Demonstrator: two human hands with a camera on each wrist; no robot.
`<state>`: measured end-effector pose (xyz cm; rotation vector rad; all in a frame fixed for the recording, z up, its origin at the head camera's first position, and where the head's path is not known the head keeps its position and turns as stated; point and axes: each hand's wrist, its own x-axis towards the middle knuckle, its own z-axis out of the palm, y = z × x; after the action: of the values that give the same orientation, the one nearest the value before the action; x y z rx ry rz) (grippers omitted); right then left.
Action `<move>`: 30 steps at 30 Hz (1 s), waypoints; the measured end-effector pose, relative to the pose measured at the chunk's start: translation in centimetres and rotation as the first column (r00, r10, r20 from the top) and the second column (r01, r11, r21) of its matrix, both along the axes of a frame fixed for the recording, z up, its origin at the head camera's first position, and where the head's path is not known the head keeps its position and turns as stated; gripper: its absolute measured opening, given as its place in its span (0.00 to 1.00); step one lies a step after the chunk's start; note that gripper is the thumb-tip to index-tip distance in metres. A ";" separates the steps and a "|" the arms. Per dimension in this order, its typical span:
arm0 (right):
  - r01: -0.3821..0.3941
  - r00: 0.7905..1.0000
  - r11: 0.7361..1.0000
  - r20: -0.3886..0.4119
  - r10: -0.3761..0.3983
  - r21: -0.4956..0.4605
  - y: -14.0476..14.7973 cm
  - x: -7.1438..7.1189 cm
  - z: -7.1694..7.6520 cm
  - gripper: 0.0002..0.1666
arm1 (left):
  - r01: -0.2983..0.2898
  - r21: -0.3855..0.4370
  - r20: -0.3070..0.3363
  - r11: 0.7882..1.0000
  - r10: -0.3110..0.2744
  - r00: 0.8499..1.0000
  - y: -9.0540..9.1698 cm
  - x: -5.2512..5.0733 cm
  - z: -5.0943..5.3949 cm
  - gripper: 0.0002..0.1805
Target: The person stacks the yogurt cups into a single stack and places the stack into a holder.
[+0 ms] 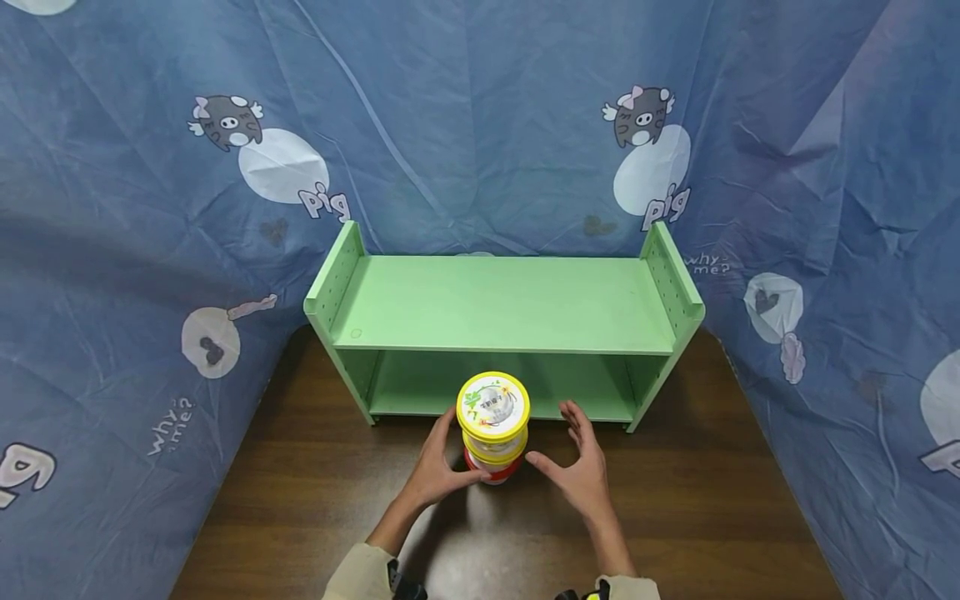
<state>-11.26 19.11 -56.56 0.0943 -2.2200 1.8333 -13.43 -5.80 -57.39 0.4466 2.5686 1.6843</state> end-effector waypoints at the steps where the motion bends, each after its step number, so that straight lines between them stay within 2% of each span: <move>1: 0.001 1.000 1.000 -0.003 -0.001 0.002 0.1 0.0 0.1 0.56 | -0.003 -0.002 0.002 1.000 0.003 1.000 0.0 0.0 -0.1 0.62; 10: 0.014 1.000 1.000 -0.026 -0.014 -0.004 0.5 0.0 0.8 0.57 | -0.011 -0.013 0.026 1.000 0.011 1.000 -0.1 0.0 -0.7 0.62; 17: 0.021 0.997 1.000 -0.073 -0.022 -0.006 1.0 -0.1 1.7 0.58 | 0.001 -0.019 0.006 1.000 -0.001 1.000 -0.3 -0.1 -1.5 0.63; 20: 0.027 0.996 1.000 -0.085 -0.027 0.000 1.2 -0.2 2.1 0.58 | -0.001 -0.015 0.017 1.000 0.002 1.000 -0.3 -0.1 -1.8 0.62; 30: 0.052 0.995 0.998 -0.086 -0.050 0.021 2.0 -0.4 3.1 0.57 | -0.003 -0.004 0.043 1.000 0.004 0.999 -0.4 -0.1 -2.6 0.62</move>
<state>-11.69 21.11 -53.44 0.1174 -2.1659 1.7441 -13.53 -6.18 -59.97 0.4015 2.5439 1.6703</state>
